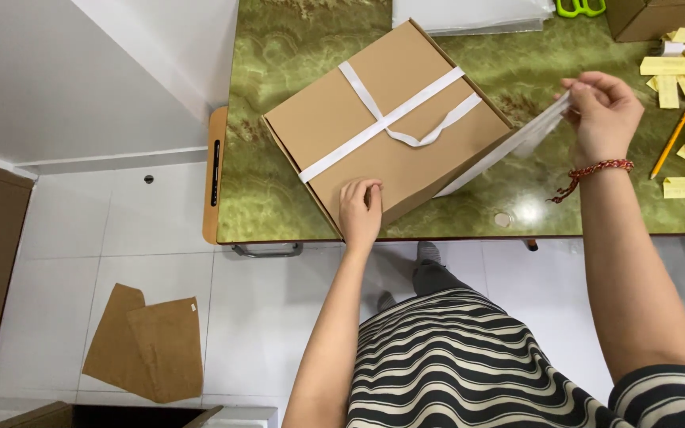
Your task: The person unties a ribbon from a cardboard box, opens it, and removes a plastic-wrapped light blue shirt. They unwrap the shirt, place it on a hanger, and hang it on a clothing rack. The person then folds the empty plastic bag and places it on the table before stacking the empty box with other boxes.
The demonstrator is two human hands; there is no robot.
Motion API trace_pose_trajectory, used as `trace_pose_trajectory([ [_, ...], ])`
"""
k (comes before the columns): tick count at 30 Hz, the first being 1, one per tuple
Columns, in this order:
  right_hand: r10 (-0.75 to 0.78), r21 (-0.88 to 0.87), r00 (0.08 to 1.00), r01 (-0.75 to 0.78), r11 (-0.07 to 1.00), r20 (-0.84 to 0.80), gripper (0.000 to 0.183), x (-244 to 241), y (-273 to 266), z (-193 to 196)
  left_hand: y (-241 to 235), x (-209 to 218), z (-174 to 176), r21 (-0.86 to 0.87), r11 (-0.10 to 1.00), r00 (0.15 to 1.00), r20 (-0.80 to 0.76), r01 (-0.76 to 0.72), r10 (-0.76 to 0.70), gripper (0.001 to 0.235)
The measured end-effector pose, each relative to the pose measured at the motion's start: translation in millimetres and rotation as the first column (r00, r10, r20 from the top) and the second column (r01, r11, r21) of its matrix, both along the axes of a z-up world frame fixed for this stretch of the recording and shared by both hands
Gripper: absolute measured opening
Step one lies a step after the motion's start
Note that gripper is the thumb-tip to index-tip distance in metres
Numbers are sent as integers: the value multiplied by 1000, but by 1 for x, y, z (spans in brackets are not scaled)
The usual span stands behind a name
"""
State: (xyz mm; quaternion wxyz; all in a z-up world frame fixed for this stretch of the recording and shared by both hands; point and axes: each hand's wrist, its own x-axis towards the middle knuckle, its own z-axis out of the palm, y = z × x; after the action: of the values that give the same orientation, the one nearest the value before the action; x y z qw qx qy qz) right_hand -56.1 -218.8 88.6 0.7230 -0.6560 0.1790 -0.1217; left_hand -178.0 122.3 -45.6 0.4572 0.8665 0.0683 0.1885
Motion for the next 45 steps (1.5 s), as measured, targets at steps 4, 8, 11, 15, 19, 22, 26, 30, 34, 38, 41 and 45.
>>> trace_pose_trajectory([
  [4, 100, -404, 984, -32, 914, 147, 13, 27, -30, -38, -3, 1, 4, 8, 1000, 1000, -2, -17, 17, 18],
  [8, 221, -651, 973, -131, 748, 59, 14, 28, -19, -45, -4, 5, 9, -72, 996, 997, -62, -59, 54, 18],
  [11, 219, -718, 963, -40, 695, 158, 14, 31, 5, -44, -4, 12, 12, -130, 987, 993, -83, -95, 85, 18],
  [15, 263, -734, 950, -57, 677, 168, 19, 47, 27, -46, -5, 30, 18, -426, 880, 974, -169, -211, 152, 26],
  [19, 278, -777, 961, -172, 606, 4, 34, 86, 39, -62, 2, 72, 16, -569, 784, 969, -166, -247, 185, 27],
  [22, 126, -657, 946, -299, 692, -298, 64, 109, 47, -65, 8, 103, 19, -588, 759, 957, -232, -279, 172, 32],
  [26, 150, -559, 869, -426, 711, -472, 68, 121, 64, -48, 8, 155, -9, -614, 760, 972, -215, -213, 98, 41],
  [30, 214, -687, 919, -389, 614, -330, 62, 168, 54, -175, -7, 186, -17, -755, 625, 968, -251, -196, 0, 59],
  [34, 150, -695, 855, -495, 521, -496, 67, 140, 92, -143, -10, 203, -5, -801, 539, 941, -336, -261, -43, 66],
  [38, 173, -710, 898, -427, 560, -404, 49, 119, 102, -114, -9, 208, 21, -842, 516, 968, -234, -156, -89, 49],
  [41, 184, -727, 926, -373, 576, -329, 46, 108, 99, -112, 4, 216, 55, -834, 550, 996, -74, -39, -42, 40],
  [45, 216, -801, 957, -283, 528, -195, 47, 111, 93, -136, 34, 212, 126, -797, 603, 986, 128, 36, 109, 35],
])
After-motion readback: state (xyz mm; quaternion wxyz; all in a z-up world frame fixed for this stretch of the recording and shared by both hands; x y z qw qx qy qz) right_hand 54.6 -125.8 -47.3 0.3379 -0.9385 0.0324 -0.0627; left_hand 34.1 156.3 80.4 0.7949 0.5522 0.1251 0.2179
